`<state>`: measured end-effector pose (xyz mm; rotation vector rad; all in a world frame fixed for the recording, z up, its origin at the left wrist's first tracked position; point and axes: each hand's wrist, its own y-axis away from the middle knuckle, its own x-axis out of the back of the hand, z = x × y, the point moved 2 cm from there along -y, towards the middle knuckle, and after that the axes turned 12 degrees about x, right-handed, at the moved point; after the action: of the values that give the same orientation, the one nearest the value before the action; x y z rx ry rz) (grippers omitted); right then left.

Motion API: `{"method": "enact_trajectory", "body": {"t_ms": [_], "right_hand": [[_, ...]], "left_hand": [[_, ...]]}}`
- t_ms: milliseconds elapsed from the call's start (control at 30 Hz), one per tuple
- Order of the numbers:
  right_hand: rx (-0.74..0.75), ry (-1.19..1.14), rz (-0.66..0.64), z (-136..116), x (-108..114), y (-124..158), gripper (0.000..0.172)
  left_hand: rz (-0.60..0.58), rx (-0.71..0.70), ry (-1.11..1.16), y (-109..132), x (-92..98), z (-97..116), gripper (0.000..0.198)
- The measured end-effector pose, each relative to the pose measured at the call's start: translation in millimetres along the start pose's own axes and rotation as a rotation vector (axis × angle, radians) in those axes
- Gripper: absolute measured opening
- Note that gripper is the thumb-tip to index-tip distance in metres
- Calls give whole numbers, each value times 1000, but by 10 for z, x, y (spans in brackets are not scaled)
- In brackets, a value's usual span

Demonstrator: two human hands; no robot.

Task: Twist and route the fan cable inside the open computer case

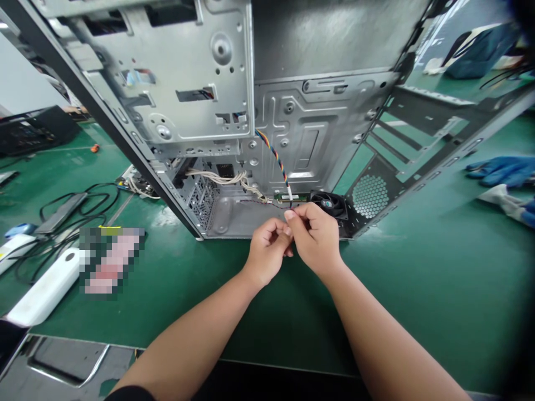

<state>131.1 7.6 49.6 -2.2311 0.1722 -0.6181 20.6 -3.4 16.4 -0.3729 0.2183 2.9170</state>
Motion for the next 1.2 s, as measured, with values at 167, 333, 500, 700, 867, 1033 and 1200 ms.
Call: {"method": "enact_trajectory", "body": {"t_ms": [167,333,500,700,867,1033,1200], "right_hand": [[71,121,49,7,-3,24,16],[46,103,45,0,3,23,18],[6,10,-4,-14,9,5,20],[-118,-149,-49,-15,15,-16,22],[-106,-88,-16,-15,10,-7,21],[-17,93,54,-33,6,19,15],[-8,88,40,-45,9,17,20]], "left_hand": [[74,-40,-21,3,-8,7,23],[86,-15,-5,19,-12,24,18],[-12,41,81,18,-13,17,24],[-117,99,228,0,-21,5,24],[-92,97,222,-3,-17,-11,24],[6,39,131,-4,-15,-1,26],[21,25,110,-4,-12,11,23]]}}
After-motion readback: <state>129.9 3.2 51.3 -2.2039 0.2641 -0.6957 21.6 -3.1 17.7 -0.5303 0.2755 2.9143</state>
